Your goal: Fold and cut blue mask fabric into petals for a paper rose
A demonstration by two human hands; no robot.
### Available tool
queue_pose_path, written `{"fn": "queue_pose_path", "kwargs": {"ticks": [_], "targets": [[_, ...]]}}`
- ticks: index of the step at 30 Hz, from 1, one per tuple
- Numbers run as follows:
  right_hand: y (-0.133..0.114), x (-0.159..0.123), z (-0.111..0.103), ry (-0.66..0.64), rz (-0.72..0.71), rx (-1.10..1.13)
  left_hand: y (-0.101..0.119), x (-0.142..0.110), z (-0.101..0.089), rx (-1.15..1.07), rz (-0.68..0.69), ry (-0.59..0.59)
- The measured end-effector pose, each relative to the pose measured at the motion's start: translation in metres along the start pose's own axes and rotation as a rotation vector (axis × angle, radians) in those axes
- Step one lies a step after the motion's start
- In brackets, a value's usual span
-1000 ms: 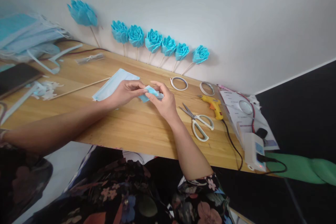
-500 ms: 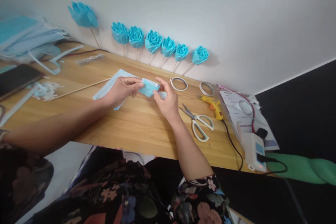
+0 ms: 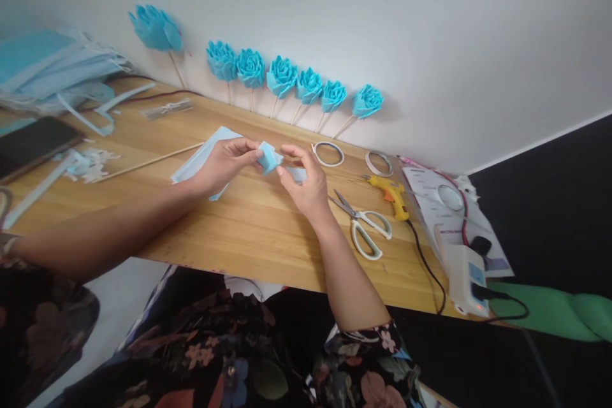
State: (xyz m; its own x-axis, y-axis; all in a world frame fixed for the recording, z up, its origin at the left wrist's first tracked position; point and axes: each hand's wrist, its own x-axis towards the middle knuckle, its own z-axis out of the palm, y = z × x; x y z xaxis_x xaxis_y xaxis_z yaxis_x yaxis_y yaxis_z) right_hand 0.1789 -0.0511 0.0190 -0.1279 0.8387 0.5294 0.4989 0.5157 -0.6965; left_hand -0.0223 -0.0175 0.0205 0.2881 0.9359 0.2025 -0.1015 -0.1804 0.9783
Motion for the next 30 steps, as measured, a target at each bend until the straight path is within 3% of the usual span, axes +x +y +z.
{"fn": "queue_pose_path", "kwargs": {"ticks": [11, 19, 30], "targets": [[-0.0047, 0.0036, -0.0012, -0.019, -0.161, -0.169, -0.0040, -0.0006, 0.0021, 0.077, 0.036, 0.011], [-0.0014, 0.0028, 0.0016, -0.031, -0.130, -0.233, -0.0056, -0.0022, 0.0051, 0.136, 0.080, -0.009], [0.0029, 0.0016, 0.0024, -0.195, -0.121, -0.304, 0.0004, -0.0027, 0.0003, 0.308, 0.198, -0.056]]}}
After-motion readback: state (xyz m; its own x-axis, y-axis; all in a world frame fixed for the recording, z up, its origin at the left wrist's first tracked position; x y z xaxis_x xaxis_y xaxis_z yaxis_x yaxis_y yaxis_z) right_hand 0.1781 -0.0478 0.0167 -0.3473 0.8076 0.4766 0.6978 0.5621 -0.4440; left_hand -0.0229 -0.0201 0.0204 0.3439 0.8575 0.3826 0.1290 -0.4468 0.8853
